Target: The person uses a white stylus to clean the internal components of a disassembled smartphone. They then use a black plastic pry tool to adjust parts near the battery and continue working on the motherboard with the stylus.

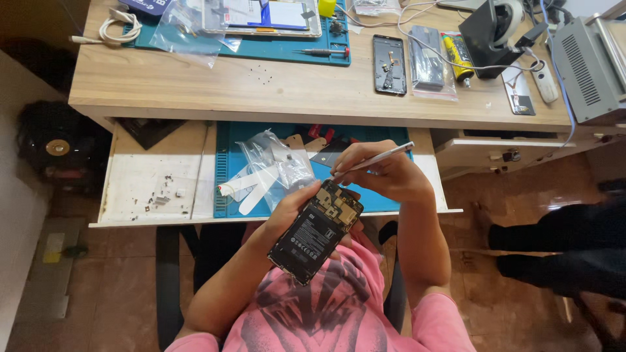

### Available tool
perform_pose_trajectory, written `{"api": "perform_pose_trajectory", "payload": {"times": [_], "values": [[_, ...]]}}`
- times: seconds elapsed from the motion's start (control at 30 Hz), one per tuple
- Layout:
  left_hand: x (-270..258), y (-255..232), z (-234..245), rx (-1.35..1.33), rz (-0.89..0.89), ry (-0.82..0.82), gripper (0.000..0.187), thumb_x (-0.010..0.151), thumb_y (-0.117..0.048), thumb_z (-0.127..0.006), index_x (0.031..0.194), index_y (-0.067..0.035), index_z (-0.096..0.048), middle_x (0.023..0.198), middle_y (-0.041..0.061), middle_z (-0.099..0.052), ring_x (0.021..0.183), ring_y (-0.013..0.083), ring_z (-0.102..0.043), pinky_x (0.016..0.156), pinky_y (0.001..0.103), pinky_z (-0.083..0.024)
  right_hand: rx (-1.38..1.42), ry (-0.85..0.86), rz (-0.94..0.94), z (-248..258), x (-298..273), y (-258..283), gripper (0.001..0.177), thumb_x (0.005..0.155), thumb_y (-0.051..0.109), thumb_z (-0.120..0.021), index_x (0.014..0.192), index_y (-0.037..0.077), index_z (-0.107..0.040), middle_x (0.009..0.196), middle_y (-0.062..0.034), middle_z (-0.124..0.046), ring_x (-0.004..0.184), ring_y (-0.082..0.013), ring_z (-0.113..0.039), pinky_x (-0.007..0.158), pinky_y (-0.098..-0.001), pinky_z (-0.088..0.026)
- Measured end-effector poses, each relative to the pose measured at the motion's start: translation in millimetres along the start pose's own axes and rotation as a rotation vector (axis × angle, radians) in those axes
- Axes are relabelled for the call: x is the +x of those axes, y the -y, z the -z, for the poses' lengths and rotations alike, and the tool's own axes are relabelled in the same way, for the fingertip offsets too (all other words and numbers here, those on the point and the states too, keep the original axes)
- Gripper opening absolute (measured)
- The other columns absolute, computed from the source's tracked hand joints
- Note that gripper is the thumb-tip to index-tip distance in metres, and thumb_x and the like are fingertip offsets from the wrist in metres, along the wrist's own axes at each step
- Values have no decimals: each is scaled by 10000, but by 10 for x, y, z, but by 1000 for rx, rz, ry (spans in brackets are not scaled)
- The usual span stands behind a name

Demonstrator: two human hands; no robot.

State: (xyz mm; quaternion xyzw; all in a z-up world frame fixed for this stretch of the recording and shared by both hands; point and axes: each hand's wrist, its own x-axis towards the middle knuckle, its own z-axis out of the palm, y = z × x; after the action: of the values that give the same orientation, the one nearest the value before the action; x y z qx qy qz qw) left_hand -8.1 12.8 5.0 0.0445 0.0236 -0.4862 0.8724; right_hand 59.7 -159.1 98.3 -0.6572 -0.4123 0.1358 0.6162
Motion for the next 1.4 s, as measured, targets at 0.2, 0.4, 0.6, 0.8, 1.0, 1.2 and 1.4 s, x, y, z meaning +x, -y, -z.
{"api": "perform_pose_trajectory", "payload": {"times": [0.2, 0.4, 0.6, 0.8, 1.0, 1.2, 1.4], "values": [[2, 11, 111, 8, 14, 36, 614, 916, -491, -412, 1240, 23, -497, 1100, 322, -564, 890, 565, -557, 691, 710, -448, -46, 13, 19, 10, -35, 5, 95, 767, -74, -624, 852, -33, -630, 819, -173, -641, 707, -203, -652, 613, -324, -556], [27, 25, 151, 30, -1, 58, 598, 917, -479, -414, 1264, 4, -477, 1112, 306, -561, 893, 572, -550, 682, 719, -441, -101, 4, -18, -18, -13, 32, 89, 773, -47, -640, 852, -10, -625, 807, -149, -641, 713, -170, -625, 615, -320, -542], [88, 8, 252, 24, -11, 103, 619, 912, -472, -412, 1306, 4, -432, 1132, 316, -546, 895, 588, -540, 663, 720, -446, -68, 12, 22, -46, 32, 39, 71, 781, -68, -615, 846, -40, -609, 797, -186, -638, 673, -191, -639, 574, -333, -559], [27, -38, 153, 42, -36, 131, 626, 917, -489, -383, 1295, 6, -449, 1147, 308, -543, 913, 588, -533, 691, 714, -440, -80, 8, 71, -46, 23, 54, 73, 775, -70, -618, 844, -46, -617, 818, -186, -634, 703, -188, -641, 573, -324, -548], [-2, -28, 95, 26, -69, 134, 619, 922, -465, -392, 1282, 36, -445, 1142, 315, -536, 886, 604, -528, 660, 719, -445, -109, 24, 35, -65, 61, 83, 82, 769, -67, -626, 846, -39, -622, 810, -180, -638, 677, -176, -625, 563, -314, -541], [21, 6, 164, 10, -75, 130, 637, 909, -474, -418, 1259, 56, -459, 1122, 332, -538, 873, 612, -526, 640, 713, -452, -148, 41, 37, -74, 69, 88, 79, 766, -63, -623, 833, -22, -628, 785, -180, -638, 644, -195, -616, 534, -319, -523], [6, 49, 55, 70, -171, -32, 565, 905, -429, -456, 1193, 53, -521, 1036, 265, -613, 805, 486, -612, 584, 675, -487, -119, 7, 72, -72, 10, 47, 87, 747, -56, -662, 817, -9, -644, 779, -156, -648, 640, -171, -623, 565, -301, -528]]}}
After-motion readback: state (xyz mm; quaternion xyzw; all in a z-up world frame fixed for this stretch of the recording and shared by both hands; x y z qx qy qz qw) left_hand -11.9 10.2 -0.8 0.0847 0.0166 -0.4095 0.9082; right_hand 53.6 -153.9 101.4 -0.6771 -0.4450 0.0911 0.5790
